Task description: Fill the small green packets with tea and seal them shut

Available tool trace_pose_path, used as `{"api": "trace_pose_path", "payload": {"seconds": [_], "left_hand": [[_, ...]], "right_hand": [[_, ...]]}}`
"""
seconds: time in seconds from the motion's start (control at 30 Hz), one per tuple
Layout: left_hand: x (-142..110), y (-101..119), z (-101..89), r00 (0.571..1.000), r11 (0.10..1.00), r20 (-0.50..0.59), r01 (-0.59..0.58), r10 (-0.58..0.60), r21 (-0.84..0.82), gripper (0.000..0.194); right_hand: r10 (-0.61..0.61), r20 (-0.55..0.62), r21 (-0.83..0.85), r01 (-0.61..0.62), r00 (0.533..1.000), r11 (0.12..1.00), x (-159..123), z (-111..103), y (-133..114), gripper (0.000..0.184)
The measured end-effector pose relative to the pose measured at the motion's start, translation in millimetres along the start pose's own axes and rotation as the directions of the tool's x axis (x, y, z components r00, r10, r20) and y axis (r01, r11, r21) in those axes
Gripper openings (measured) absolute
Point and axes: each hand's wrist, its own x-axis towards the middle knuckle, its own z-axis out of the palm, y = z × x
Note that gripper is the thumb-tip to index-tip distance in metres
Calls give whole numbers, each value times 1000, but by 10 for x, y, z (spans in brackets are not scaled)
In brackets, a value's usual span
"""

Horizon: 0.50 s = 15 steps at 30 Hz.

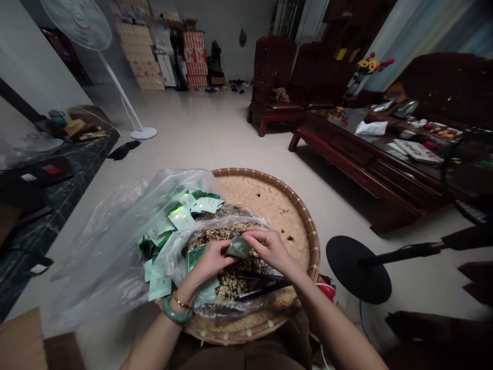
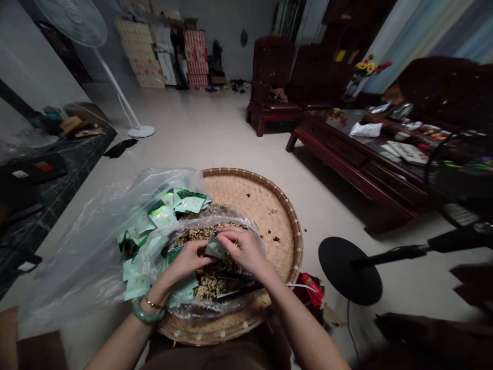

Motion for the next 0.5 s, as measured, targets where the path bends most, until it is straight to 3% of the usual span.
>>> {"api": "trace_pose_path", "payload": {"seconds": [0.17,0.27,0.4,0.5], "left_hand": [[10,-99,14,998,989,-30,55,-60,-139,26],[1,-141,19,997,985,-45,50,-58,-162,27],[-16,-108,24,995,988,-79,53,-65,-147,23],[-26,-80,21,989,986,-108,87,-103,-143,24]], "right_hand": [[73,-207,80,-57,976,995,21,-52,56,23],[81,-155,-10,-84,985,996,13,-72,40,21],[-38,-21,-136,35,999,990,-19,-66,-9,21],[-84,-23,-164,79,996,983,-43,-55,-9,29]]}}
